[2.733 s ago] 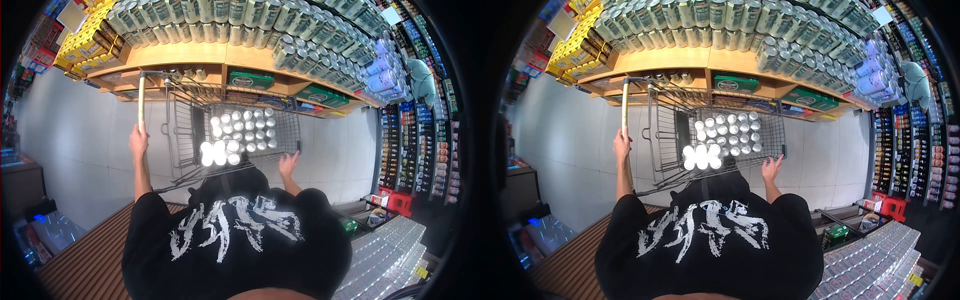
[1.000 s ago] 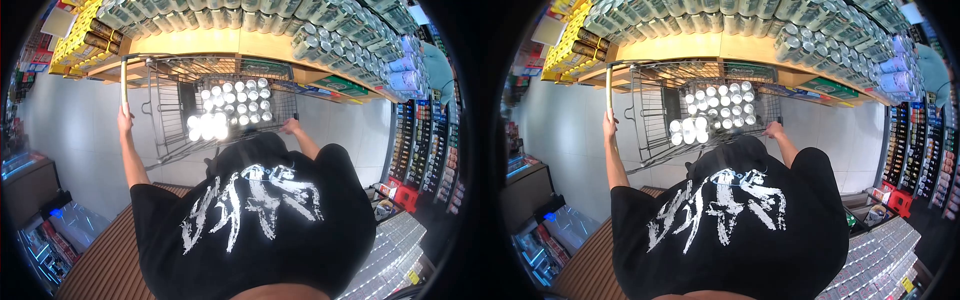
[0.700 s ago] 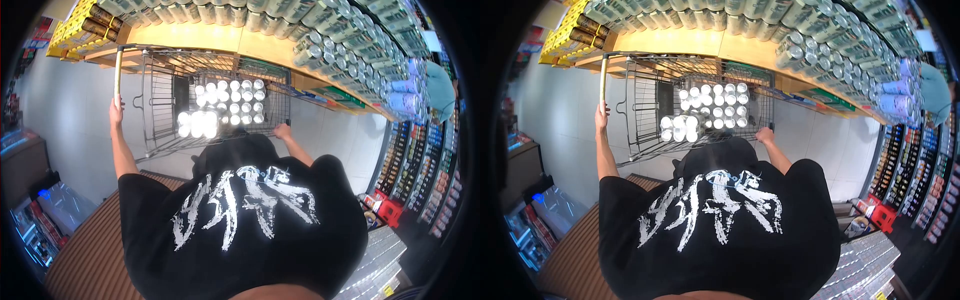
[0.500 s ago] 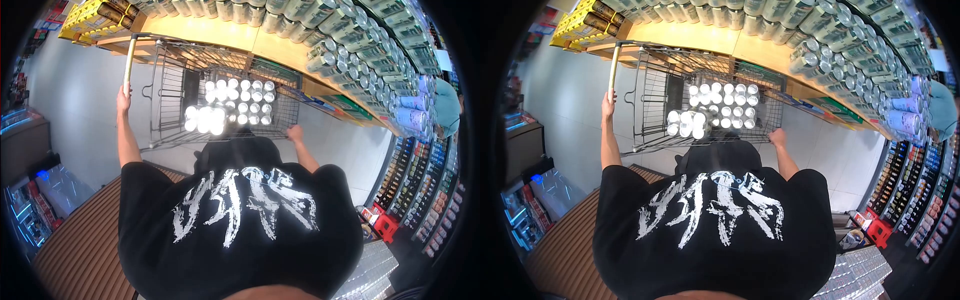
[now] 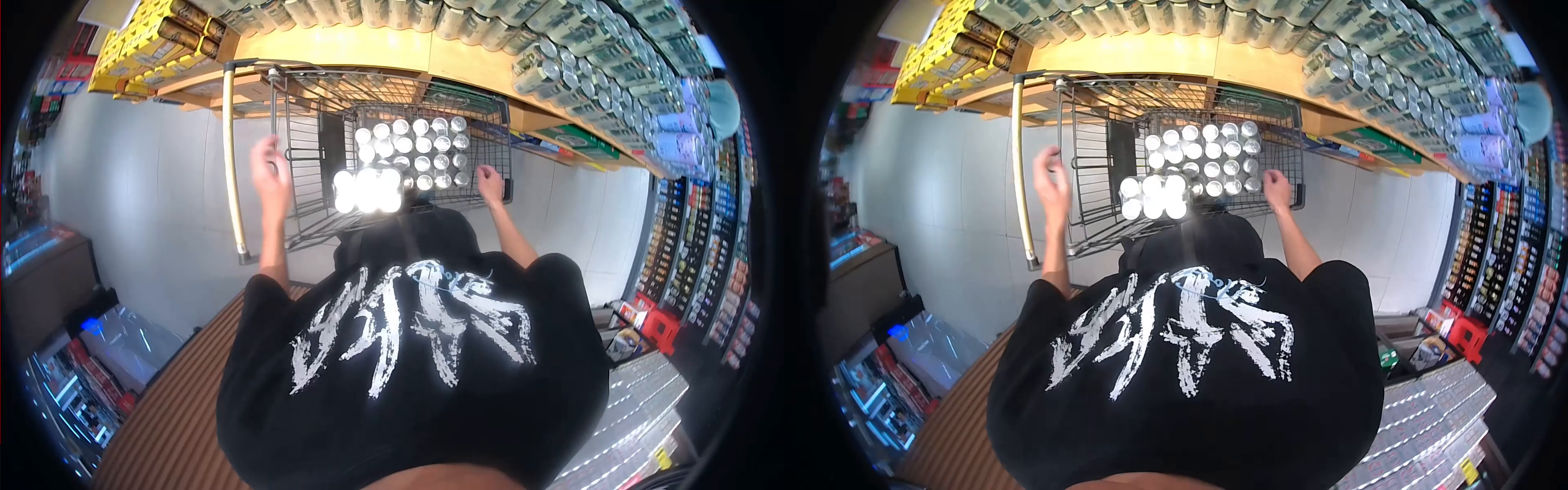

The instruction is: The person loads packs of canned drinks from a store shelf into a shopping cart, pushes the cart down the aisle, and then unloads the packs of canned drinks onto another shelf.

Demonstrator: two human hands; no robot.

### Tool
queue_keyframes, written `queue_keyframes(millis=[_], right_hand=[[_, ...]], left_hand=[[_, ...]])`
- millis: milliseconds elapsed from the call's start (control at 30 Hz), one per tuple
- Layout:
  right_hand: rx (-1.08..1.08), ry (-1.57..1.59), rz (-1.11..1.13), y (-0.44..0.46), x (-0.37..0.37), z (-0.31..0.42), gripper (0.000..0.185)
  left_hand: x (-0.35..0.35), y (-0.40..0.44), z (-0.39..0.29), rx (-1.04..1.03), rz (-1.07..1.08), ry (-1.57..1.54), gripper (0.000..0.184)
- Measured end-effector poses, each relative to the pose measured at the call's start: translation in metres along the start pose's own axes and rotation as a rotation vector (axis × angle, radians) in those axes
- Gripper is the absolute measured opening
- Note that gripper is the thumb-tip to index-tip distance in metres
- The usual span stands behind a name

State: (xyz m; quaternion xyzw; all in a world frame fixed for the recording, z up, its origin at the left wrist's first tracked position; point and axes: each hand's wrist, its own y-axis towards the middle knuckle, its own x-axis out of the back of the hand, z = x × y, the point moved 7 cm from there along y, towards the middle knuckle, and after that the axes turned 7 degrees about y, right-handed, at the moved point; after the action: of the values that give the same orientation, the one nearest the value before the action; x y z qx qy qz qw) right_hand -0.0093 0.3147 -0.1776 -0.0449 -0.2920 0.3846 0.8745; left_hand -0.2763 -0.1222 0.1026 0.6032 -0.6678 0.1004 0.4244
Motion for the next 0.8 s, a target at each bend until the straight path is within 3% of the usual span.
queue_keyframes(millis=[67, 133, 167, 200, 300, 367, 400, 467, 533, 667, 800], right_hand=[[-0.078, -0.066, 0.147, -0.015, -0.046, 0.016, 0.035], [-0.082, -0.051, 0.397, -0.030, -0.099, 0.026, 0.046], [-0.227, -0.061, 0.485, -0.041, -0.117, 0.039, 0.052], [-0.375, -0.069, 0.577, -0.057, -0.131, 0.054, 0.059], [-0.439, -0.045, 0.760, -0.081, -0.176, 0.061, 0.084], [-0.462, -0.081, 0.693, -0.083, -0.197, 0.042, 0.074], [-0.474, -0.098, 0.658, -0.085, -0.202, 0.036, 0.068], [-0.576, 0.115, 0.718, -0.096, -0.202, 0.050, 0.047], [-0.682, 0.361, 0.778, -0.103, -0.206, 0.055, 0.037], [-0.540, 0.343, 0.574, -0.088, -0.202, 0.045, 0.038], [-0.301, 0.310, 0.646, -0.074, -0.161, 0.084, 0.043]], left_hand=[[-0.057, -0.041, 0.010, -0.019, 0.376, -0.090, 0.025], [-0.095, -0.080, 0.040, 0.035, 0.502, -0.061, 0.025], [-0.110, -0.098, 0.064, 0.060, 0.529, -0.043, 0.035], [-0.136, -0.128, 0.111, 0.320, 0.544, -0.162, 0.049], [-0.173, -0.181, 0.167, 0.716, 0.730, -0.187, 0.058], [-0.182, -0.199, 0.164, 1.053, 0.898, -0.287, 0.063], [-0.189, -0.201, 0.167, 1.009, 1.078, -0.285, 0.079], [-0.203, -0.208, 0.181, 1.048, 1.051, -0.353, 0.083], [-0.186, -0.184, 0.129, 1.163, 1.040, -0.553, 0.079], [-0.184, -0.181, 0.112, 1.189, 0.948, -0.600, 0.070], [-0.153, -0.192, 0.088, 1.152, 0.713, -0.724, 0.034]])
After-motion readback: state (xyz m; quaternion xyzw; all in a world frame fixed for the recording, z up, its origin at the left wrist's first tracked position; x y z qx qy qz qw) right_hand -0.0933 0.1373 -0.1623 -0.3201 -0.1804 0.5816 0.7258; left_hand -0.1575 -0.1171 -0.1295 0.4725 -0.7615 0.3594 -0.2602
